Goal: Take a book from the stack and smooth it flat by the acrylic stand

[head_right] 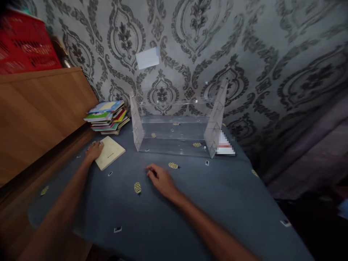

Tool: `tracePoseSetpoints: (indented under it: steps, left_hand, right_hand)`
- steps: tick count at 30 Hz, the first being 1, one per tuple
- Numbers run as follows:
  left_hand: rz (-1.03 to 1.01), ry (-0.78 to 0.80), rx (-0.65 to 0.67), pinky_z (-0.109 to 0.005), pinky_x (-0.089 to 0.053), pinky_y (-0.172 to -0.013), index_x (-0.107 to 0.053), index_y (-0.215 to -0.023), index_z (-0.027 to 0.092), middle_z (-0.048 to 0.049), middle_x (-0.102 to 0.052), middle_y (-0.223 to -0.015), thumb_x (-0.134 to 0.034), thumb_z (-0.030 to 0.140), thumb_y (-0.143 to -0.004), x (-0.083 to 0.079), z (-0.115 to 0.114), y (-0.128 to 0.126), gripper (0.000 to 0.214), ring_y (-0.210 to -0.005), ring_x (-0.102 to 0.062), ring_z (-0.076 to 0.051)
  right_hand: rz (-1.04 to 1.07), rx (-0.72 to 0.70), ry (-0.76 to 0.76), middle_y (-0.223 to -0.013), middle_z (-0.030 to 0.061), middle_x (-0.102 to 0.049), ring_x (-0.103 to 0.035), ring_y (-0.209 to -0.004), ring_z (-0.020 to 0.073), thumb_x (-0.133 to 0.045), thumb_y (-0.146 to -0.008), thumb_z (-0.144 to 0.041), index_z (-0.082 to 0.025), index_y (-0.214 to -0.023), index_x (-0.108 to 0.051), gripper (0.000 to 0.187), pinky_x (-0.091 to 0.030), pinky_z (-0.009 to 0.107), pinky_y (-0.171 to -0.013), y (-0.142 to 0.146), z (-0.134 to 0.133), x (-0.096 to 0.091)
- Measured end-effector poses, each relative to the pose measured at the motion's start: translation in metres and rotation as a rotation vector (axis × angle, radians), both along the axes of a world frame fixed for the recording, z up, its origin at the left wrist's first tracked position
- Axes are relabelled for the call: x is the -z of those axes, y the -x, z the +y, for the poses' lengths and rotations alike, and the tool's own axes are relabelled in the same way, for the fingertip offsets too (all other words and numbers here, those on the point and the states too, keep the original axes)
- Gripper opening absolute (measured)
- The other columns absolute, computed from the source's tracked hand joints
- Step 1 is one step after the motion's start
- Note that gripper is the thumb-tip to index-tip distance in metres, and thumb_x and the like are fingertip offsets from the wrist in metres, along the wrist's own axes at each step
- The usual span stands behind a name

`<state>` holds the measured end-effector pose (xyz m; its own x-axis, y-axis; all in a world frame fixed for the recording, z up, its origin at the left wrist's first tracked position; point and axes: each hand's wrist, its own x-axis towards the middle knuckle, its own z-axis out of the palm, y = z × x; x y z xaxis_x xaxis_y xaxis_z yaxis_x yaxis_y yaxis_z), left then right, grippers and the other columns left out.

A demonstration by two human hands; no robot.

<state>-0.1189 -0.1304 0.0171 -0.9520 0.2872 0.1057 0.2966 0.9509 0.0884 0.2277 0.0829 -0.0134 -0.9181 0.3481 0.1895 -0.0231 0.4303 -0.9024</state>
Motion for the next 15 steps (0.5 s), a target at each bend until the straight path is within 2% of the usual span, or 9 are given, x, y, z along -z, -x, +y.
tracePoseSetpoints:
  steps: [7, 15]
  left_hand:
    - [0.007, -0.002, 0.078, -0.057, -0.033, -0.117, -0.045, -0.15, 0.013, -0.0212, -0.042, -0.158, -0.027, 0.045, -0.102, 0.012, -0.009, 0.0, 0.06, -0.148, -0.036, -0.037]
    - [0.007, -0.005, 0.263, -0.055, -0.029, -0.12, -0.043, -0.152, 0.014, -0.0191, -0.039, -0.16, -0.029, 0.043, -0.102, 0.024, -0.009, -0.034, 0.059, -0.152, -0.03, -0.034]
  right_hand:
    - [0.022, 0.014, 0.0, -0.084, 0.003, -0.075, -0.067, -0.074, 0.0172, -0.049, -0.09, -0.018, -0.019, -0.104, -0.069, 0.024, -0.048, 0.029, -0.069, 0.002, 0.001, 0.003]
    - [0.074, 0.068, 0.036, -0.084, 0.0042, -0.075, -0.069, -0.076, 0.0173, -0.05, -0.088, -0.015, -0.018, -0.102, -0.07, 0.024, -0.051, 0.03, -0.072, -0.002, -0.002, 0.0]
